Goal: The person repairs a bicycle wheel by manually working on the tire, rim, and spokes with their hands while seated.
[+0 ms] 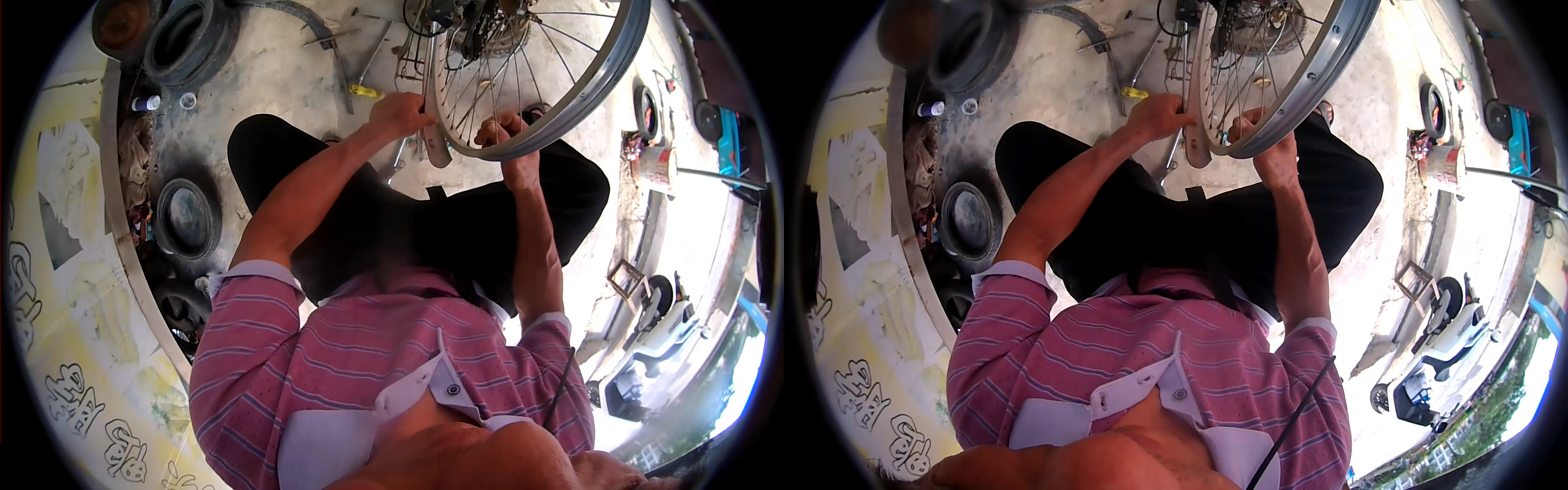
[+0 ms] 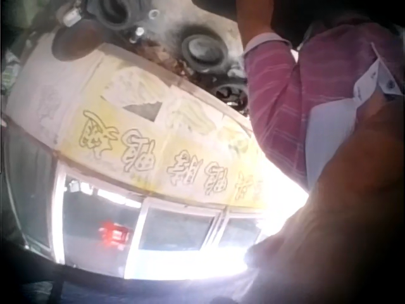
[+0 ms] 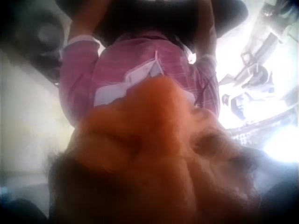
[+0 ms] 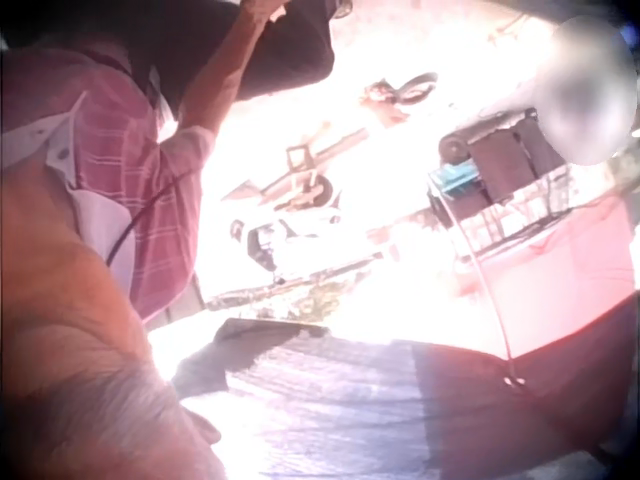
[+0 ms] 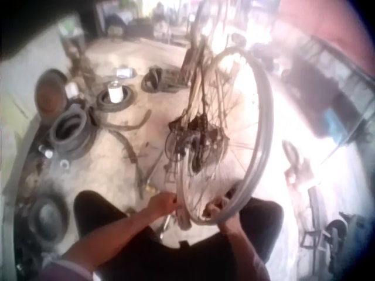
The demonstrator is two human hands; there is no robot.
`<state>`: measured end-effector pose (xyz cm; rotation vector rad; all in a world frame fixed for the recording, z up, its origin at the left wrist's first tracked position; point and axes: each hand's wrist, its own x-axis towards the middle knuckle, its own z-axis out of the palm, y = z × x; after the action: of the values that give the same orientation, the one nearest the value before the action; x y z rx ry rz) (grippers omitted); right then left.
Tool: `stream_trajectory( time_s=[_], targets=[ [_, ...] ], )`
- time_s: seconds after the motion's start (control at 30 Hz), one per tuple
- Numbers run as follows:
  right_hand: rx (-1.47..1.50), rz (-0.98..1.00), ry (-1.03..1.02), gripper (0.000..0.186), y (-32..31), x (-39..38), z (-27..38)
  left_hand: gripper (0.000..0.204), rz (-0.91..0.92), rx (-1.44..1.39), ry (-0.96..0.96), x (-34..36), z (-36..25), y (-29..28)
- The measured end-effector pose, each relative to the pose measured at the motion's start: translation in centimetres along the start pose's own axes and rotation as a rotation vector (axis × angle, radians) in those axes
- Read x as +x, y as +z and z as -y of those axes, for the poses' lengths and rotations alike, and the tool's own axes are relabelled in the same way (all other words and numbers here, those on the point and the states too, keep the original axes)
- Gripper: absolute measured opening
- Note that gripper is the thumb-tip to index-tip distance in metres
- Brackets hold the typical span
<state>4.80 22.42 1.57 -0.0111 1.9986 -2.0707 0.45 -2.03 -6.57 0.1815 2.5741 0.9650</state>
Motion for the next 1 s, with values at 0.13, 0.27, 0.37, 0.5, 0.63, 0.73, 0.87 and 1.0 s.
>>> stream_trajectory(
  time_s=[0.13,0.27,0.37,0.5,0.63,0.73,0.87,1.0],
  targets=[
    [-0.383,-0.036,0.165,0.031,0.3,0.8,0.5,0.047,0.032,0.017,-0.033,0.2,-0.1,-0.2],
    [-0.572,-0.037,0.054,0.035,-0.9,1.3,-1.7,0.047,0.06,-0.003,-0.067,0.2,-0.8,-0.4],
    [-0.51,-0.108,0.079,0.035,-1.0,1.5,-1.4,0.047,0.055,0.021,-0.078,0.2,-0.9,-0.4],
    [-0.441,-0.133,0.108,0.036,-1.4,1.7,-0.4,0.048,0.057,0.031,-0.079,0.0,-1.1,-0.4],
    [-0.308,-0.187,0.068,0.035,-1.2,1.4,-0.1,0.047,0.06,0.059,-0.071,0.2,-1.1,-0.4],
    [-0.249,-0.169,-0.001,0.031,-0.8,1.3,0.8,0.047,0.065,0.042,-0.047,0.4,-0.7,-0.2],
    [-0.084,-0.132,-0.062,0.026,0.2,0.9,2.3,0.044,0.101,0.037,-0.037,0.7,-0.5,-0.3],
    [-0.006,-0.106,-0.114,0.023,0.7,0.7,1.9,0.045,0.048,0.042,0.018,0.5,-0.4,0.0]
  ],
)
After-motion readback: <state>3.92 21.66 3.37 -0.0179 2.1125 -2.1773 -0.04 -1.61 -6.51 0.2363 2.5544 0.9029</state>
